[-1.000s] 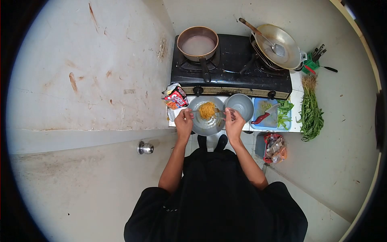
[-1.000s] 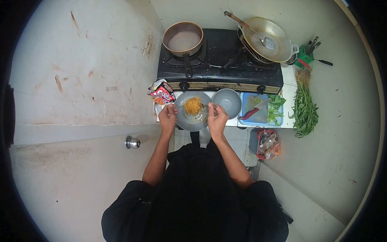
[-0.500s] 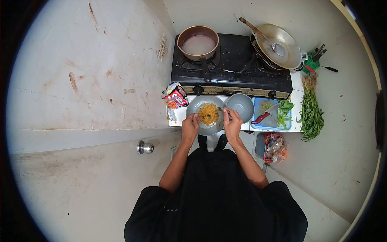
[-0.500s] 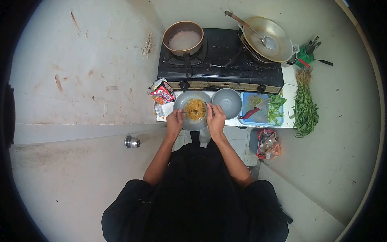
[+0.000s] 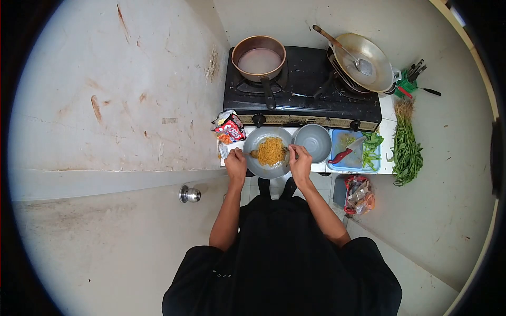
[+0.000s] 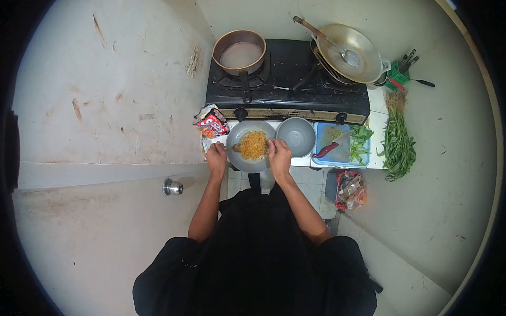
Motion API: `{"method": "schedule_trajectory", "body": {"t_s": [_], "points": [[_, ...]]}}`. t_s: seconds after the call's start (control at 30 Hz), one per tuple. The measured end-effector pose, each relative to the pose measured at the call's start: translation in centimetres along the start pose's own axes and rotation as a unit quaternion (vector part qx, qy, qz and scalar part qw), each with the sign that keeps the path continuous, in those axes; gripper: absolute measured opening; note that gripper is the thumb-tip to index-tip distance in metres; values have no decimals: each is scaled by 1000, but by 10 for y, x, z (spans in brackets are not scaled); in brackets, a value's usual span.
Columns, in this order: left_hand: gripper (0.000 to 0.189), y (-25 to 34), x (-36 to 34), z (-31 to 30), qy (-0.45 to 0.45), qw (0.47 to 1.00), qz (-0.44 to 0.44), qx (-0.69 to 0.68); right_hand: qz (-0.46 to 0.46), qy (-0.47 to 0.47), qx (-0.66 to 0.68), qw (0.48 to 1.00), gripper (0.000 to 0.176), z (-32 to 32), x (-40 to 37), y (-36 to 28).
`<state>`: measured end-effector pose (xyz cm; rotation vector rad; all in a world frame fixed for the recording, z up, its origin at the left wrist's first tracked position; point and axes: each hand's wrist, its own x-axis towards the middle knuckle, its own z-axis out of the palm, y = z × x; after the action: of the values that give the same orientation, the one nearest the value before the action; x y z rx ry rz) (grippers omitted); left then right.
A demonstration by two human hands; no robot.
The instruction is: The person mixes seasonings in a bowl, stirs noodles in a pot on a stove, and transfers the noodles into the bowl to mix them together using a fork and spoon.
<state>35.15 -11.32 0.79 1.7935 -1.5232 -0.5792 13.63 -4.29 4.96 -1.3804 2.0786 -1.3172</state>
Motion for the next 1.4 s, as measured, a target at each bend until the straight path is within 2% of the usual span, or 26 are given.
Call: {"method": "schedule_trajectory", "body": {"t_s": [0.07, 0.13, 0.17, 0.23, 0.5, 0.67, 0.77, 1.0, 1.2, 1.3, 1.37, 1.4], "points": [[32, -14, -3, 15, 4, 1000, -11, -22, 12, 2, 25, 1000, 14, 3, -1, 1], [32, -19, -4, 23, -57, 988, -105, -95, 25, 4, 30, 999, 14, 4, -1, 1], [32, -16, -6, 24, -57, 988, -106, -95, 38, 5, 37, 999, 15, 5, -1, 1], [32, -11, -12, 30, -107, 953, -193, -206, 60, 9, 52, 997, 15, 8, -3, 2], [33, -3, -14, 23, -109, 924, -203, -307, 129, 47, 146, 980, 17, 17, -1, 21], [34, 9, -5, 4, -106, 915, -193, -337, 203, 48, 260, 943, 22, 3, 6, -4], [35, 17, -1, -3, -102, 920, -177, -335, 215, 44, 271, 937, 24, -3, 8, -13], [36, 32, 3, -13, -90, 925, -173, -326, 223, 53, 295, 928, 24, -9, 11, -14], [35, 19, 4, -5, -87, 934, -176, -299, 230, 50, 263, 936, 23, -7, 9, -5], [33, 19, -1, 1, -105, 943, -178, -263, 199, 27, 221, 954, 22, -3, 3, 5], [32, 16, -3, 4, -117, 948, -177, -238, 118, 26, 143, 982, 20, 0, 0, 13], [32, 13, -5, 5, -116, 963, -130, -204, 118, 25, 144, 982, 20, 1, -2, 17]]}}
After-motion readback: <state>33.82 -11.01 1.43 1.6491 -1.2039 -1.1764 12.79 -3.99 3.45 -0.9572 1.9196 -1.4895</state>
